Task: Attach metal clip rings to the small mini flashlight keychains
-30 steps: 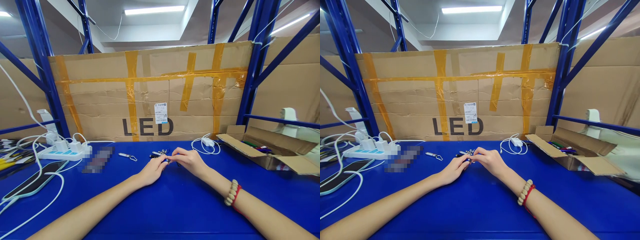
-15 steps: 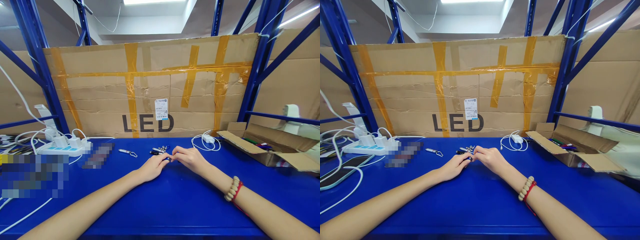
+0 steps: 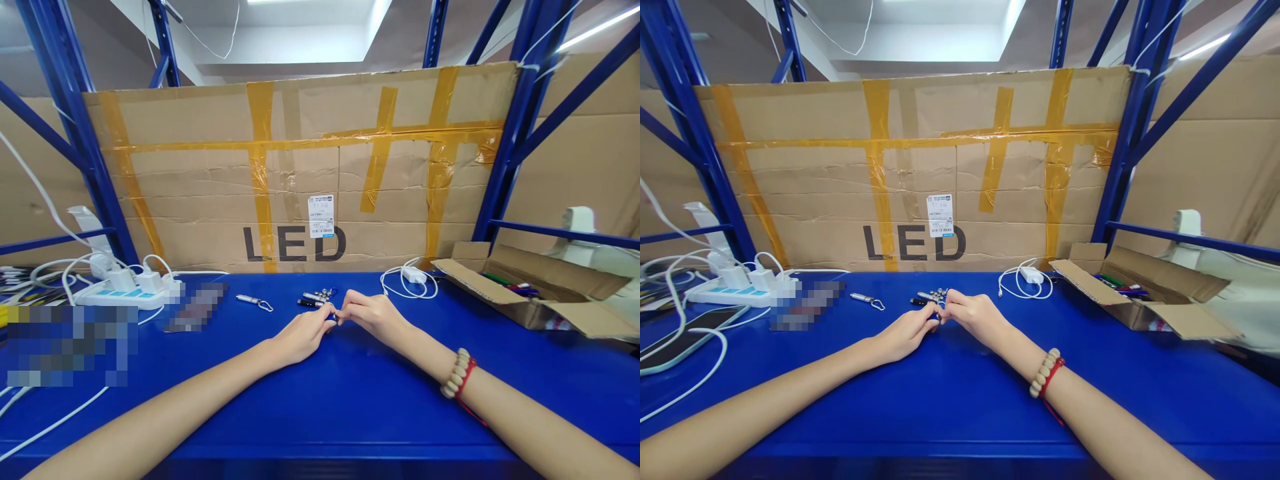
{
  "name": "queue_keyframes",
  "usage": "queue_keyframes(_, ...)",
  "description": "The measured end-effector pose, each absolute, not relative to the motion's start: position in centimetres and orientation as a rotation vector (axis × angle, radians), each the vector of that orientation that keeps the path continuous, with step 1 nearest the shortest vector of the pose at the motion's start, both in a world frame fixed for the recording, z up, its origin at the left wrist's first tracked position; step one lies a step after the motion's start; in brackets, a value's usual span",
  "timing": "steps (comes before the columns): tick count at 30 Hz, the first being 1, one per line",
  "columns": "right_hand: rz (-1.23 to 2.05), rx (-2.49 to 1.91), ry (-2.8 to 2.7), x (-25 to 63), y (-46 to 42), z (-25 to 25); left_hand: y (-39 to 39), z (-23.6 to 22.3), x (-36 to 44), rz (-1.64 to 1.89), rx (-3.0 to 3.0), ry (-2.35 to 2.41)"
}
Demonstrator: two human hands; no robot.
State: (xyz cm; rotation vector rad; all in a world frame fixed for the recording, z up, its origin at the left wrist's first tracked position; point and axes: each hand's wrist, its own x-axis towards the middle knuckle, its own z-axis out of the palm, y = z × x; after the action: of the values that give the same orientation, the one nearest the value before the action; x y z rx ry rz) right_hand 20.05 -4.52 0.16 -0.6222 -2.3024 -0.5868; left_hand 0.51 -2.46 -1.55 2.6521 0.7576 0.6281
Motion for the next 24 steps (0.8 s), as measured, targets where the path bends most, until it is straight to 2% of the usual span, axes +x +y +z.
queue_keyframes(24, -0.294, -0.733, -2.183, 20.18, -3.8, 0.02, -2.46, -1.19, 0.85, 0.788, 2.782, 0.835)
